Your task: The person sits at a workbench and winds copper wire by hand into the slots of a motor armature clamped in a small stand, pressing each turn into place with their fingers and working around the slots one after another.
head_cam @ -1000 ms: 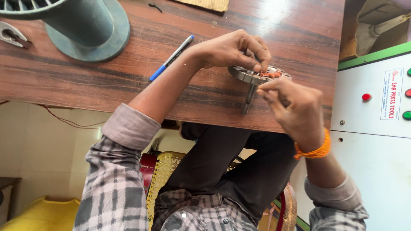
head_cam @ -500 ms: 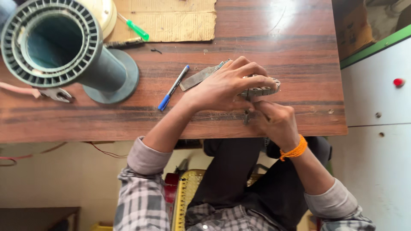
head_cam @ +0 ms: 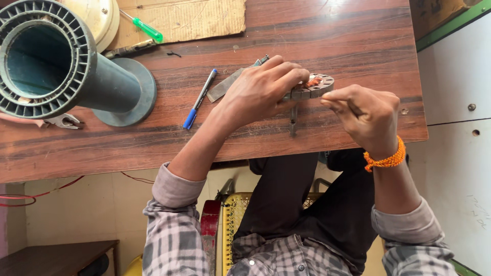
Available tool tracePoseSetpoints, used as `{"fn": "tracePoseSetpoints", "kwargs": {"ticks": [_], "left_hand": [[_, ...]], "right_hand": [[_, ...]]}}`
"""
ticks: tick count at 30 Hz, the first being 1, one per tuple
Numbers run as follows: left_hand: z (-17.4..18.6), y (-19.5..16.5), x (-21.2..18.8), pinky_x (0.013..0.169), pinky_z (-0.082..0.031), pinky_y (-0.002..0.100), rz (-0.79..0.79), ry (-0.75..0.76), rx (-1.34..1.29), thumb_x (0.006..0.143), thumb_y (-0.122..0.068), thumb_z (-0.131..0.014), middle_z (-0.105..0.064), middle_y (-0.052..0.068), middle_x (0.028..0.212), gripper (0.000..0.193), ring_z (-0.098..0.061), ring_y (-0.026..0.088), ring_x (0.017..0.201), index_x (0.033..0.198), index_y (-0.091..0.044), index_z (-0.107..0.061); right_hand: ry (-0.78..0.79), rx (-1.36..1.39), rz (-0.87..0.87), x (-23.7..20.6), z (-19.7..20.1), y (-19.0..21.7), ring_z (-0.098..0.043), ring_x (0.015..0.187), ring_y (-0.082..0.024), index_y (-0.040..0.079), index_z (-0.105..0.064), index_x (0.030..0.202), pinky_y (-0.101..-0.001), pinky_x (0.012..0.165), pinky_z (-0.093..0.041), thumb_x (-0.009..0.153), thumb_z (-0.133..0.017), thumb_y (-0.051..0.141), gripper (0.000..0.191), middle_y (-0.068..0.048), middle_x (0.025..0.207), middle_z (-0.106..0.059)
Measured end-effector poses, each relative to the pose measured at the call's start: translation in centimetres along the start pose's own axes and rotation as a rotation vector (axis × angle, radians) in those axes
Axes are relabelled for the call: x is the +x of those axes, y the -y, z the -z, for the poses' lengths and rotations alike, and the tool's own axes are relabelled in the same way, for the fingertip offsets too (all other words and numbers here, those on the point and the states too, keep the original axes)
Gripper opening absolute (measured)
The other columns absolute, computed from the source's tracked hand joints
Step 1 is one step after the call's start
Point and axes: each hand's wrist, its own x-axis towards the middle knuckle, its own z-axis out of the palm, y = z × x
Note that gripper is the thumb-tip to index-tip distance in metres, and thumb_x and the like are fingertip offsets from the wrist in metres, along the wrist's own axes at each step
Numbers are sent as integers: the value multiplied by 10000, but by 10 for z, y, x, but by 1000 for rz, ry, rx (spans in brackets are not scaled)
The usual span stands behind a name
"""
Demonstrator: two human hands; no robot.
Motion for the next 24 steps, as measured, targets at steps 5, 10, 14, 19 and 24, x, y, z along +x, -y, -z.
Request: {"fn": "tracePoseSetpoints", "kwargs": {"ticks": [5,10,14,19,24], "left_hand": [[4,3,-1,924,-593,385,-29,54,101,831,-230,-850,-698,23,1274,568,-616,216,1192,1346,-132,-633],[3,2,2,910,-571,419,-14,80,68,831,-342,-815,-700,62,1235,552,-606,251,1164,1309,-118,-652],[3,2,1,916,-573,409,0,94,71,848,-372,-802,-709,41,1246,557,-607,232,1163,1326,-127,-653],[4,3,1,926,-576,404,-19,84,80,848,-403,-816,-708,39,1256,600,-606,224,1166,1356,-132,-646],[5,3,0,905,-577,404,-17,107,87,838,-365,-828,-702,40,1235,581,-605,230,1166,1337,-130,-645]], "right_hand": [[47,-36,103,10,-4,2,-710,697,-118,47,-741,1010,-233,585,-505,988,-833,98,108,-92,902,-753],[78,-31,82,6,-7,3,-611,536,-100,37,-752,926,-269,507,-416,920,-852,115,127,-36,646,-682],[62,13,168,4,-10,6,-662,655,-84,42,-725,977,-227,538,-465,977,-815,133,128,-53,778,-721],[87,34,146,18,-15,-1,-631,601,-75,25,-734,994,-246,543,-449,972,-809,120,123,-48,710,-693],[131,125,50,25,-17,-6,-635,607,-48,8,-715,984,-214,523,-443,980,-792,100,120,-42,761,-733]]}}
